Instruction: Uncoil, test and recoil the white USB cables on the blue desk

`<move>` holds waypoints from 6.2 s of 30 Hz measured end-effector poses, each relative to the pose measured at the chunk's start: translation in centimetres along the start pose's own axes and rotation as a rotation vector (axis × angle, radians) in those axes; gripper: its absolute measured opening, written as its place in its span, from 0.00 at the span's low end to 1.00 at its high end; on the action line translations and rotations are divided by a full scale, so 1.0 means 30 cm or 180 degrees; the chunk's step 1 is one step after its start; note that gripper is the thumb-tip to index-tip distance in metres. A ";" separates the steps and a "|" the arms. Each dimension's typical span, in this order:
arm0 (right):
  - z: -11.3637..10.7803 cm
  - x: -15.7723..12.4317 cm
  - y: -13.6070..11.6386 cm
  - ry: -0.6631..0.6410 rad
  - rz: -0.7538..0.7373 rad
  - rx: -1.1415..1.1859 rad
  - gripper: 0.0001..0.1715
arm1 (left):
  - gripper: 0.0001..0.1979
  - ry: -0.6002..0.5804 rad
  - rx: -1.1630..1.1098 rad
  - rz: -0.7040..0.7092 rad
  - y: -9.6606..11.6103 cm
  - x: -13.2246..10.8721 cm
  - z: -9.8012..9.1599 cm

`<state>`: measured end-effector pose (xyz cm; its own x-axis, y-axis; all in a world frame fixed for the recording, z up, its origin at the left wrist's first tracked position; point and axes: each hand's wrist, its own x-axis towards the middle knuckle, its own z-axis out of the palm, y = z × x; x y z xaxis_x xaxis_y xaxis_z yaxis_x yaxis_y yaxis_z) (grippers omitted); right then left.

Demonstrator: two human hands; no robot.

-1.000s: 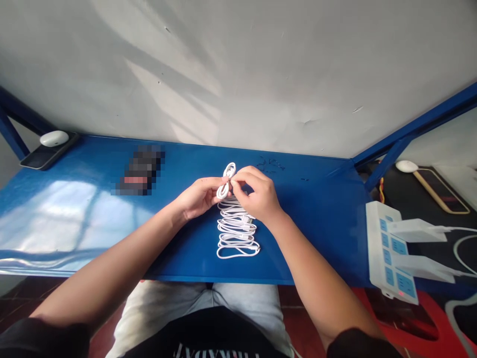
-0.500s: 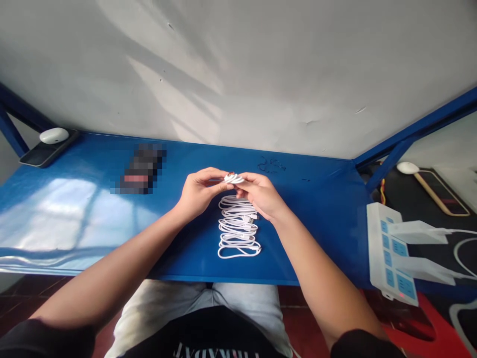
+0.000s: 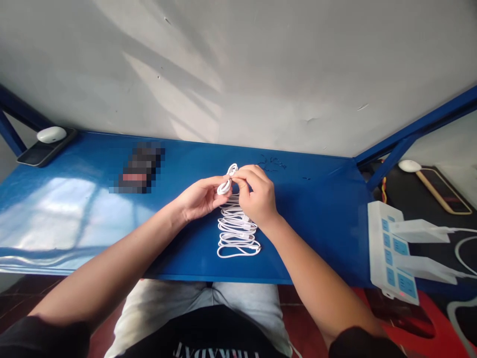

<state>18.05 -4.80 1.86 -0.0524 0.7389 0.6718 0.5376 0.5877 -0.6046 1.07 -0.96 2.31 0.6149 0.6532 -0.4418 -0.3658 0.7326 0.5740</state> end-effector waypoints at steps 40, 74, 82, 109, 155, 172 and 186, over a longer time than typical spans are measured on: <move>-0.014 0.007 0.069 -0.0473 0.2420 0.2084 0.17 | 0.16 -0.0721 0.0624 0.0649 -0.011 -0.027 -0.005; -0.277 0.023 0.414 0.1223 0.2620 -0.2069 0.12 | 0.09 0.0968 0.6085 0.1918 -0.008 0.092 0.012; -0.279 0.021 0.415 0.0929 0.2970 -0.2254 0.11 | 0.13 0.0636 0.5967 0.2317 -0.026 0.104 -0.024; -0.108 0.028 0.183 -0.1539 0.1534 -0.0065 0.08 | 0.20 0.0158 0.5781 0.2186 0.013 0.073 -0.100; -0.114 0.031 0.200 -0.1167 0.1823 -0.0425 0.10 | 0.04 0.1120 0.5994 0.1707 0.070 0.133 -0.036; -0.064 0.010 0.216 -0.1309 0.1388 -0.1027 0.18 | 0.13 0.0571 0.6326 0.2056 0.051 0.057 -0.104; -0.027 0.013 0.246 -0.1437 0.1404 -0.1340 0.22 | 0.16 0.1063 0.5714 0.2506 0.024 0.112 -0.097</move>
<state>22.69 -0.45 -2.00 -0.0490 0.9927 0.1103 0.8597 0.0981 -0.5013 0.84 2.32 -0.78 0.4885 0.8378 0.2437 0.6841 -0.5411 0.4891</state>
